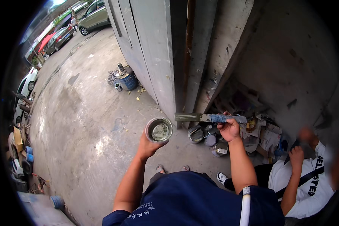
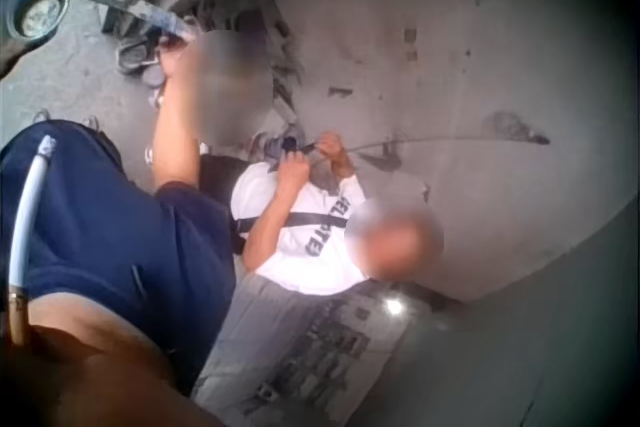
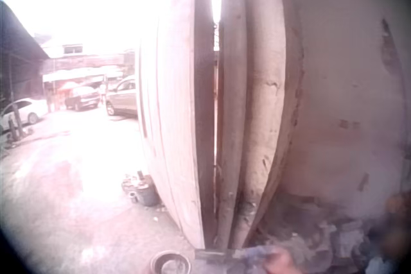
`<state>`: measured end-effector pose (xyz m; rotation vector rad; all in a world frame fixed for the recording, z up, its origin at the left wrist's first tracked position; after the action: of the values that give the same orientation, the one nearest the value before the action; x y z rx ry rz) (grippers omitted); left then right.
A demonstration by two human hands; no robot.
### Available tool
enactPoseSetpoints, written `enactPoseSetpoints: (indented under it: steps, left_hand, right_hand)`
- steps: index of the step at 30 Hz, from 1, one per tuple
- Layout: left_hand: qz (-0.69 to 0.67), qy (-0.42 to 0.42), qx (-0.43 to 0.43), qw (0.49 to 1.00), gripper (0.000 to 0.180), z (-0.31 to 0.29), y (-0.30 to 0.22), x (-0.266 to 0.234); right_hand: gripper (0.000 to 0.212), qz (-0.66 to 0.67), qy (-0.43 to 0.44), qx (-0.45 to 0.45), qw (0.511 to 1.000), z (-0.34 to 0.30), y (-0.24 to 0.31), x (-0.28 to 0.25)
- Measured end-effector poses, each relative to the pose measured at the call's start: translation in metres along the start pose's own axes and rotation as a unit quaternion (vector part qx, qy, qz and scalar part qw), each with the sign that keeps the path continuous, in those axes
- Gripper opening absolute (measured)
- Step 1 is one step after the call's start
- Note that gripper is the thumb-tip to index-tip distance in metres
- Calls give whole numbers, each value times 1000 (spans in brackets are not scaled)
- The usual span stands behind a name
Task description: The person holds a small metal container and a putty knife, applying a white substance to the rear bumper of a beige SUV. They then walk into a workshop, interact with another person, and place the tools on a shelf before picking up a spray gun.
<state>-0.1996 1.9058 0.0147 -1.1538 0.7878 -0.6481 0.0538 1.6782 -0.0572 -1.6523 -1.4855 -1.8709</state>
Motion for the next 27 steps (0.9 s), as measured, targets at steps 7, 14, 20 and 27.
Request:
enactPoseSetpoints:
  steps: [7, 14, 20, 27]
  left_hand:
    - [-35, -1, -26, 999, 78, 4, 21, -19]
    - [-66, 45, -9, 997, 76, 21, 38, -67]
    - [-45, 98, 46, 993, 74, 44, 47, -112]
    - [-85, 199, 66, 974, 74, 57, 41, -88]
  right_hand:
    - [36, -32, 29, 18, 999, 16, -60, 55]
    - [37, 8, -87, -71, 994, -19, -77, -9]
    - [37, 7, -175, -186, 967, -70, -116, 17]
    - [44, -14, -220, -314, 924, -140, -137, 70]
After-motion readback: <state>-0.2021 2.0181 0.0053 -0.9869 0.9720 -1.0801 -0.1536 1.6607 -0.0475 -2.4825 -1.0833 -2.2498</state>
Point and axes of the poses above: each hand's wrist, its own z-axis towards the middle knuckle, its own x-axis out of the palm, y = z × x, the point moved 10 cm from there along z, towards the middle knuckle, and after that the axes turned 2 degrees about x, right-handed, at the moved point
